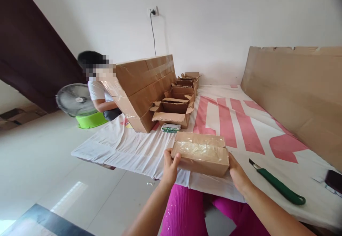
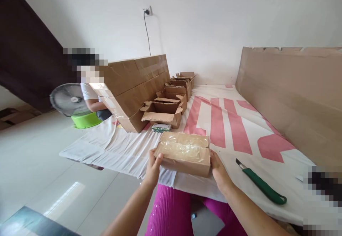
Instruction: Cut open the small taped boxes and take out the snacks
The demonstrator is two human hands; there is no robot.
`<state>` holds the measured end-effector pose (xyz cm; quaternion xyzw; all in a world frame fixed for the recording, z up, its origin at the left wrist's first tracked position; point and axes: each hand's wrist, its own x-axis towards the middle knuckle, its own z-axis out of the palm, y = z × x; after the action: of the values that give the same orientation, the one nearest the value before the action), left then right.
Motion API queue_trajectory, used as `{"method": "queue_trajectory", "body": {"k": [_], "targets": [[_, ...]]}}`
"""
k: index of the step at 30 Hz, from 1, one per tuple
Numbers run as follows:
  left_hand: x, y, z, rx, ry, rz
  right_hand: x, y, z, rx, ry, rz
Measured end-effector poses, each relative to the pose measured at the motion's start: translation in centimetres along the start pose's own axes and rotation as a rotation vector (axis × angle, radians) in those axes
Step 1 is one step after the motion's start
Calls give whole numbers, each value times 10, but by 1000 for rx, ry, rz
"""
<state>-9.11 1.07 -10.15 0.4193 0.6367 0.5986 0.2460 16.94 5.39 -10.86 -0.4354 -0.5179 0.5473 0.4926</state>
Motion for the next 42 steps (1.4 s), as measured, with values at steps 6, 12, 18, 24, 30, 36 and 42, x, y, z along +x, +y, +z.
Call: {"method": "queue_trajectory", "body": {"k": [6, 12, 18, 24, 30, 36, 42], "targets": [[-45, 28, 48, 83, -286, 49, -50, 8, -77, -158, 255, 36], [-56, 29, 55, 85, -361, 257, -63, 4, -155, -855, 406, -264], [-39, 28, 48, 191, -421, 771, -57, 20, -189, -1306, 254, -297], [-39, 23, 51, 54, -431, 823, -35, -25, -177, -1278, 489, -314], [-44, 22, 57, -24, -390, 834, -23, -127, -102, -1249, 102, -668], [-45, 22, 57, -18, -372, 834, -10, -154, -30, -1433, -380, -784], [-45, 21, 54, 47, -366, 836, -4, -157, -18, -1665, -412, -899]]}}
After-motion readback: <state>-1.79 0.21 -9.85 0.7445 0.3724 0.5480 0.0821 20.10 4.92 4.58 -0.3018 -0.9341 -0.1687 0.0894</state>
